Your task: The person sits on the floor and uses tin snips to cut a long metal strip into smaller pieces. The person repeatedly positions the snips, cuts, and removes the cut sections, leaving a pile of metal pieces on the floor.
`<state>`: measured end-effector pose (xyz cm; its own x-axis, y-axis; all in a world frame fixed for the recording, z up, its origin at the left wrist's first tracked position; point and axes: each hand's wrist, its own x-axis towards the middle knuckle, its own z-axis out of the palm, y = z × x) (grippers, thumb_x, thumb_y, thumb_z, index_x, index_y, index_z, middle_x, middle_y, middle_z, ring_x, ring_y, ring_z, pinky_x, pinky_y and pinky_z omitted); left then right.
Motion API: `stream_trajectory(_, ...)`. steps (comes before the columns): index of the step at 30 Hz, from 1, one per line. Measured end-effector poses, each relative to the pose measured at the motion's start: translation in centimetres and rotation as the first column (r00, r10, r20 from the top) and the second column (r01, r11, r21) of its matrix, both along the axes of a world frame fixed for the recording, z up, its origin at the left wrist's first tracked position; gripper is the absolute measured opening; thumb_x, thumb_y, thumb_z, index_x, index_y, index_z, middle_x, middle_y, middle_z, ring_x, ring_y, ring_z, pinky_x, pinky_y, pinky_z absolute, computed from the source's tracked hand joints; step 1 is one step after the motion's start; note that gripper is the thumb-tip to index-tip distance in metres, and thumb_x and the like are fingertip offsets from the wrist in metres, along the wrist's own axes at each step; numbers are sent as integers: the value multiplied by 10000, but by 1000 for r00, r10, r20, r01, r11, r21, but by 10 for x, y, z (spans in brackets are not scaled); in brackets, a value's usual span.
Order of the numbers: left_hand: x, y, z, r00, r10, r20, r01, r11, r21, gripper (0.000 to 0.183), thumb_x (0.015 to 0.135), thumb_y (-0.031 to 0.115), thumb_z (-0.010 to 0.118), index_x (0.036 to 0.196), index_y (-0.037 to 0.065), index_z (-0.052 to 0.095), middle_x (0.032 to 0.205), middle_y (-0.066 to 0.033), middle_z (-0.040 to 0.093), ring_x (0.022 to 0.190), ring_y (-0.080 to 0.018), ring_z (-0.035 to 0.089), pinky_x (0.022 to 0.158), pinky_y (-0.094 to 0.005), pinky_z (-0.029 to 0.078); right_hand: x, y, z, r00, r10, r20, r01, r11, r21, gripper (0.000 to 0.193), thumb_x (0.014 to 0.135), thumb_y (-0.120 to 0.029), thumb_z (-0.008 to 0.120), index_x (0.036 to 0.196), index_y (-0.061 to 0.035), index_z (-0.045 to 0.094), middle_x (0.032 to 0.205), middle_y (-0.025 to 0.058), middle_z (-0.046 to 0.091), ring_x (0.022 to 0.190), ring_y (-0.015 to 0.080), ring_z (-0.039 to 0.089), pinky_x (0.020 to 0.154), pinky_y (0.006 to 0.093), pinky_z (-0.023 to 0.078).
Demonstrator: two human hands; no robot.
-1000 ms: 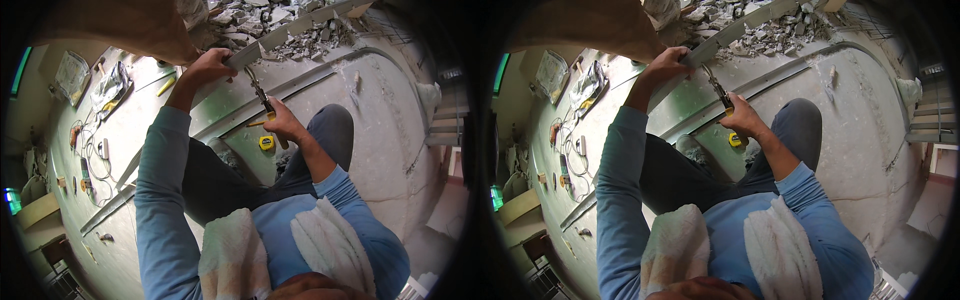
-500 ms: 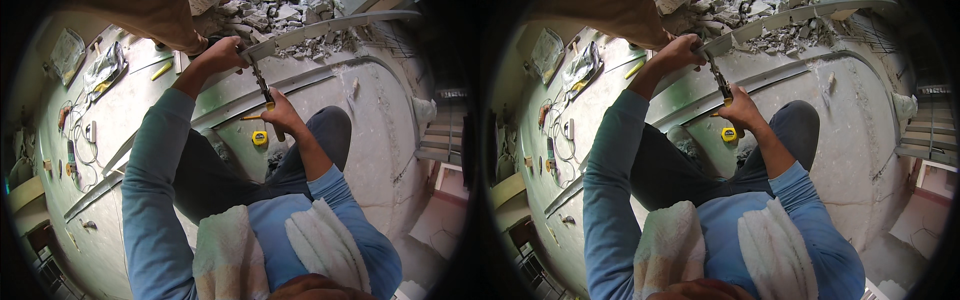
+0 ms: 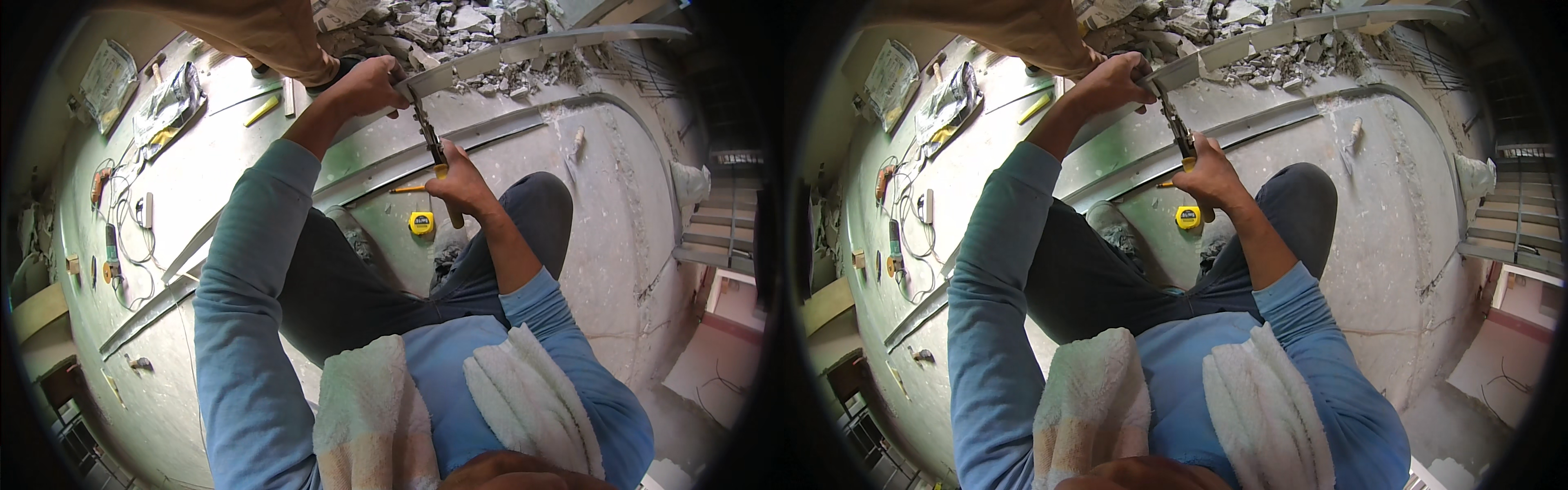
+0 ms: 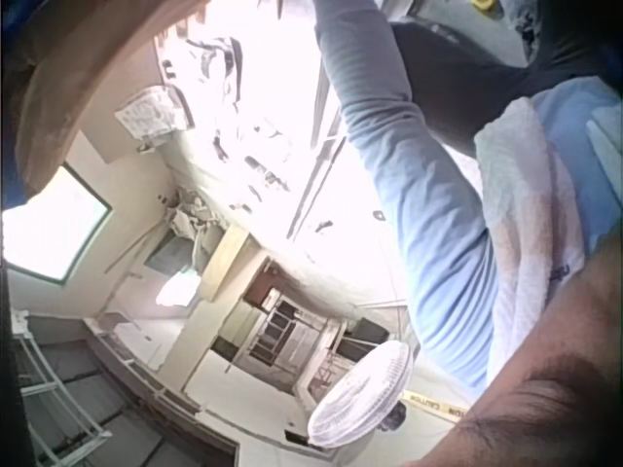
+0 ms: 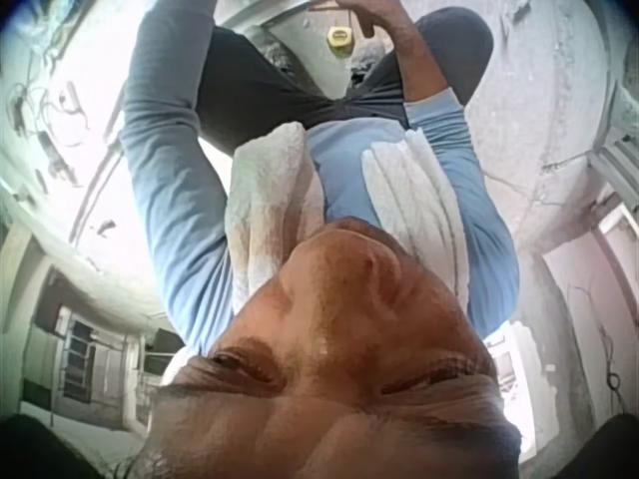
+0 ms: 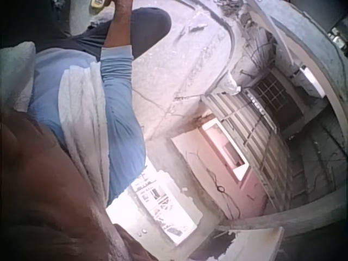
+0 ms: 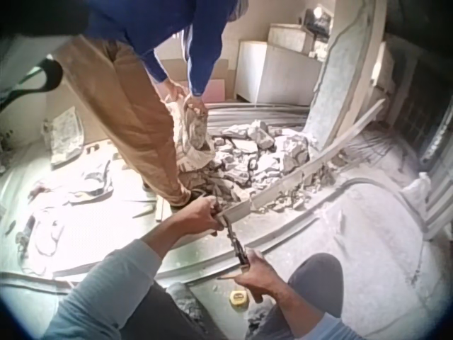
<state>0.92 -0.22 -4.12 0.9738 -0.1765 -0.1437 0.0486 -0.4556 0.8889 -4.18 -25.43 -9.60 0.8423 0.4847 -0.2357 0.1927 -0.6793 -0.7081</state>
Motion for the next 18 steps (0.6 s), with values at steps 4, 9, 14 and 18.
stream_trajectory(4, 1, -1, 0, 1000, 3, 4, -3, 1000, 6, 336, 757, 1, 811, 985, -64, 573, 874, -175, 713, 786, -215, 710, 693, -351, 554, 1, 0, -2, 1000, -8, -1, 8, 1000, -11, 736, 685, -244, 693, 1341, 8, 473, 1217, 252, 553, 1167, 408, 553, 1033, 413, 447)
stream_trajectory(9, 0, -3, -2, 1000, 14, 10, -14, 1000, -16, 342, 752, -16, 813, 991, -68, 573, 875, -178, 712, 798, -221, 710, 695, -356, 554, 2, 0, -2, 1000, 1, -7, -1, 1000, -3, 664, 679, -227, 686, 1263, 20, 491, 1148, 238, 575, 1116, 382, 569, 995, 397, 458)
stream_trajectory(14, 0, -2, -1, 1000, 3, -6, -3, 1000, -24, 349, 751, -20, 812, 1004, -72, 577, 911, -190, 720, 800, -218, 713, 701, -355, 555, 2, 0, 3, 999, 19, -38, -21, 999, -49, 679, 703, -275, 688, 1285, 14, 490, 1205, 271, 565, 1156, 431, 571, 1006, 435, 466)
stream_trajectory(18, 2, 0, -2, 1000, -11, -29, 11, 1000, 20, 354, 757, -22, 803, 1028, -79, 582, 931, -194, 723, 808, -227, 721, 709, -356, 565, -1, 2, 7, 1000, -7, 11, 7, 1000, -27, 577, 674, -226, 678, 1175, 9, 516, 1033, 243, 612, 994, 401, 608, 913, 418, 489)
